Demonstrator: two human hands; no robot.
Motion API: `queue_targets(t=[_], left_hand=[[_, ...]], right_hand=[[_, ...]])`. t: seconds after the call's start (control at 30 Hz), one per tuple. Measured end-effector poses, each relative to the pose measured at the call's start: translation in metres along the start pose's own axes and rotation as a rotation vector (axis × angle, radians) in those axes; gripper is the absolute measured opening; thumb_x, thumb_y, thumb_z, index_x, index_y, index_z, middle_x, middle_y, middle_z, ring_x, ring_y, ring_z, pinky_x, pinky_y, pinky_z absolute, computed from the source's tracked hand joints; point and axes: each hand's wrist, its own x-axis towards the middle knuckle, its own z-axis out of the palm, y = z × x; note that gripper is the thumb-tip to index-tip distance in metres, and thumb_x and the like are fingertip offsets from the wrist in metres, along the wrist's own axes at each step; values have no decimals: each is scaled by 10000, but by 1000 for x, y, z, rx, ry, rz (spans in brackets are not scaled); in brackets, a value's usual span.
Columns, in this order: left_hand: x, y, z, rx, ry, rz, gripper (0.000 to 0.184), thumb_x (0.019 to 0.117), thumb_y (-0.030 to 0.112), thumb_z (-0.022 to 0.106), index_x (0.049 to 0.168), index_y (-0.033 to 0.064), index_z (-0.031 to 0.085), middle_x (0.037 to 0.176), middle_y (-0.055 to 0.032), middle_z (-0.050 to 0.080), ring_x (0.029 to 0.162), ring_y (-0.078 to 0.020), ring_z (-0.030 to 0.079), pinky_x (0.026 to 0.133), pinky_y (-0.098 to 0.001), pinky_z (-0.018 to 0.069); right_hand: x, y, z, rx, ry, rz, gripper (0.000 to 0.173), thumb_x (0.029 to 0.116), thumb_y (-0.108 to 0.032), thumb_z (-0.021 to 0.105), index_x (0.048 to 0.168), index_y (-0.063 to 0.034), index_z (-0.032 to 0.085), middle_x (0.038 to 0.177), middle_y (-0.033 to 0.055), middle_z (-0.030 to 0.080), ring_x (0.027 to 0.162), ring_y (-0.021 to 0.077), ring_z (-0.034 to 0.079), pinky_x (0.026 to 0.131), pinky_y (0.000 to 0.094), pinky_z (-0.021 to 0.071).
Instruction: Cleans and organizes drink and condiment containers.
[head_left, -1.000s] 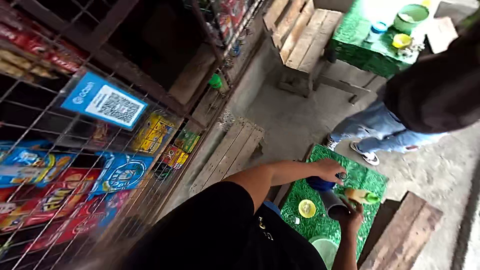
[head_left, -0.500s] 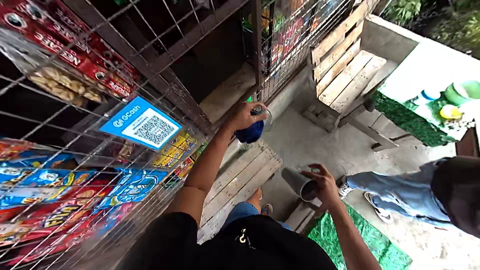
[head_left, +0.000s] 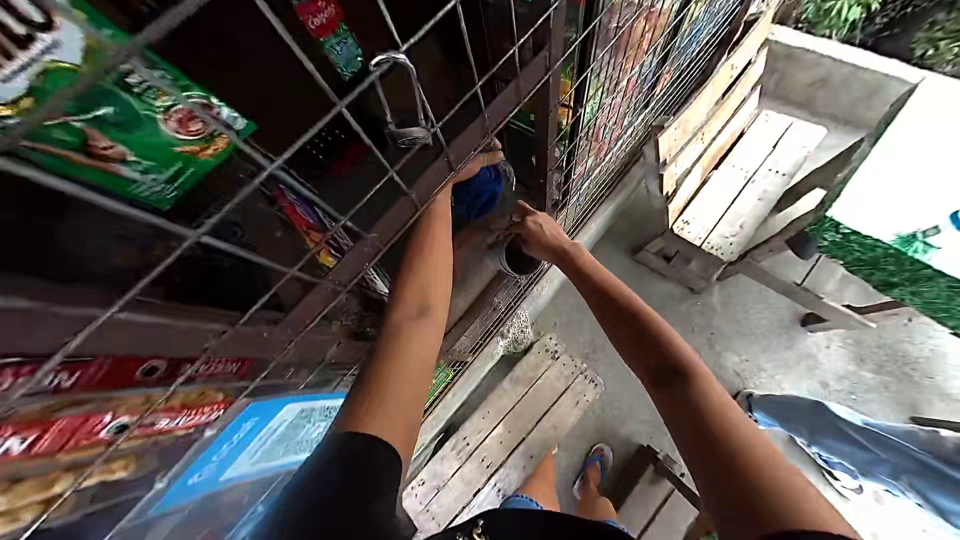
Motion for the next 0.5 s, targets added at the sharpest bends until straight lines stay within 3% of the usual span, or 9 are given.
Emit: queue_targets(t=[0.13, 0.23, 0.43, 0.5], left_hand=[[38, -21, -7, 55, -125, 25, 367, 1025, 240, 612, 1321, 22, 608, 1327, -172, 627, 1249, -214, 587, 1104, -368, 430], [65, -40, -10, 62, -177, 51, 351, 997, 273, 659, 1296, 89, 653, 1292, -97, 663, 1208, -145, 610, 1082, -322, 450], [102, -71, -9, 90, -192, 179, 454, 966, 451, 664, 1331, 183, 637, 1290, -2, 676, 1185, -61, 627, 1063, -276, 479], [104, -57, -10, 116, -207, 86, 513, 919, 486, 718, 1341, 206, 634, 1324, 13, 660, 1230, -65, 602, 1104, -296, 446]], right_hand=[[43, 11, -6, -31, -60, 80, 185, 956, -13, 609, 1078, 26, 743, 1314, 274, 608, 1197, 439, 611, 1010, 585, 496], [63, 18, -7, -20, -24, 142, 204, 919, -8, 632, 1089, 21, 741, 1222, 261, 671, 1208, 436, 613, 1031, 597, 479], [88, 11, -17, -12, -27, 334, 321, 894, -42, 670, 1211, 10, 681, 1362, 231, 605, 1321, 412, 540, 1048, 606, 465], [91, 2, -21, -17, -77, 403, 280, 918, -97, 672, 1174, 18, 682, 1367, 242, 590, 1312, 417, 541, 1026, 615, 469]])
